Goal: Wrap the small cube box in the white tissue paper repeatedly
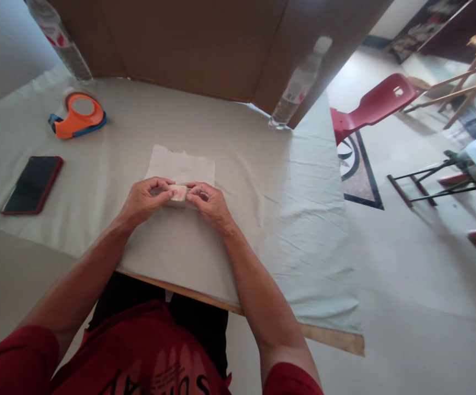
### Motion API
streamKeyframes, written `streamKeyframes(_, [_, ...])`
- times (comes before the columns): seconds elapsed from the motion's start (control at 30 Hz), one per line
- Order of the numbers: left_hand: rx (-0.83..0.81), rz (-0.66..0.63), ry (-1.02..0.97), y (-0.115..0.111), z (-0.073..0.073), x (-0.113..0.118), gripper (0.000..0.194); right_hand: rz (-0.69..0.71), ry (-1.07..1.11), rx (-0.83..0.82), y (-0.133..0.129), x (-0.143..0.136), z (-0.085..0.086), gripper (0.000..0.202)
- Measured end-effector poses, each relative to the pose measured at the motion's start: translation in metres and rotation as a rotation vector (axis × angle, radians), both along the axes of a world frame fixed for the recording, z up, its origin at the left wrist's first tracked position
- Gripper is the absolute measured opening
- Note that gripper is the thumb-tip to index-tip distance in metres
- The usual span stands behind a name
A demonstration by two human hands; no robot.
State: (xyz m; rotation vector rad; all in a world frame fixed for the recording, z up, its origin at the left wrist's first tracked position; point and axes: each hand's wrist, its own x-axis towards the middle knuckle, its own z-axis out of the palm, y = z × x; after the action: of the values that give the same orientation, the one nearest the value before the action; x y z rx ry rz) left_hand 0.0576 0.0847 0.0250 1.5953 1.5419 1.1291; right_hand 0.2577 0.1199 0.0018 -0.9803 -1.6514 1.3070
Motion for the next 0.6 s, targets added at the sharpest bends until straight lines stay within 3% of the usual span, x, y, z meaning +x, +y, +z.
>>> streamKeyframes(0.37, [-0.022,-0.021,-0.103,-0.0037,0.0018,0.0005,0.02,-0.03,0.048,-0.094,-0.0035,-0.005,0.0032,0.023])
streamKeyframes(0.6, [-0.027,-0.035,-0.104,-0.0033,0.0037,0.0013,0.018,-0.047,-0.054,-0.018,-0.0009,-0.0021,0.0011,0.023])
